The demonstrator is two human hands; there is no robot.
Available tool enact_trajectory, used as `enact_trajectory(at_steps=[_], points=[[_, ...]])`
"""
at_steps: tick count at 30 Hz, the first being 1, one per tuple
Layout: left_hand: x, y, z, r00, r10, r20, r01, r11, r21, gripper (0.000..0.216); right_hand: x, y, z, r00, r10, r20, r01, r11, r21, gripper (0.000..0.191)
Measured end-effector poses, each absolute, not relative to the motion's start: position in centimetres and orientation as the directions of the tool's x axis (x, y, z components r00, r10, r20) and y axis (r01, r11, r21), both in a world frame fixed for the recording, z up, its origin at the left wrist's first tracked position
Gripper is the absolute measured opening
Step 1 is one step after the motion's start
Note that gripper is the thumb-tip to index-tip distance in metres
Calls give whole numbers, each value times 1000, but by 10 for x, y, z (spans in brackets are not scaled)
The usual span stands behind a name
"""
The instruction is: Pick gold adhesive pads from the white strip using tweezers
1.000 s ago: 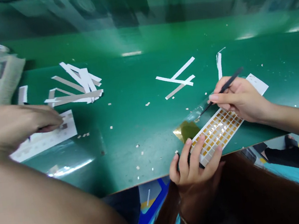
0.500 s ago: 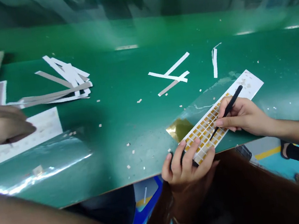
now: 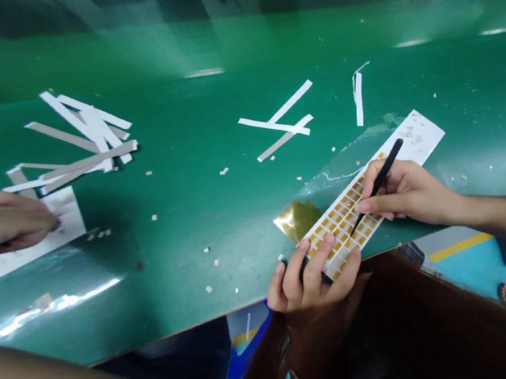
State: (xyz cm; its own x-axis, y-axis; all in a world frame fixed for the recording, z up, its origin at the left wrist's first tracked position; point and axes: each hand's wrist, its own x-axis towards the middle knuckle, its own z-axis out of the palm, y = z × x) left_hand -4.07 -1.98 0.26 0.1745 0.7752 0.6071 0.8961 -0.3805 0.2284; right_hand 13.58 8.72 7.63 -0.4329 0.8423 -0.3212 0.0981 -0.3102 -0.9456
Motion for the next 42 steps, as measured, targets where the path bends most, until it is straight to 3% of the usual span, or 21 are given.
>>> enact_trajectory(at_steps=[9, 21, 26, 29, 36, 42], points=[[-43, -19, 5, 221, 785, 578, 903, -389, 182, 40, 135, 88, 77, -442, 839, -317, 99, -306, -947, 28], [-38, -20, 5, 178, 797, 577, 912, -354, 208, 41, 136, 86, 77, -417, 844, -337, 66, -342, -937, 27], [-33, -19, -1, 103, 761, 640, 891, -357, 281, 27, 139, 85, 84, -306, 874, -378, -39, -408, -912, 28], [-30, -20, -5, 69, 755, 653, 874, -362, 326, 26, 144, 90, 89, -269, 867, -419, 21, -430, -903, 26], [-29, -17, -17, 137, 750, 647, 924, -332, 189, 41, 134, 127, 70, -321, 856, -406, 150, -377, -914, 34], [-34, -22, -8, 172, 822, 543, 890, -366, 272, 50, 113, 124, 68, -309, 884, -350, 54, -352, -935, 34]])
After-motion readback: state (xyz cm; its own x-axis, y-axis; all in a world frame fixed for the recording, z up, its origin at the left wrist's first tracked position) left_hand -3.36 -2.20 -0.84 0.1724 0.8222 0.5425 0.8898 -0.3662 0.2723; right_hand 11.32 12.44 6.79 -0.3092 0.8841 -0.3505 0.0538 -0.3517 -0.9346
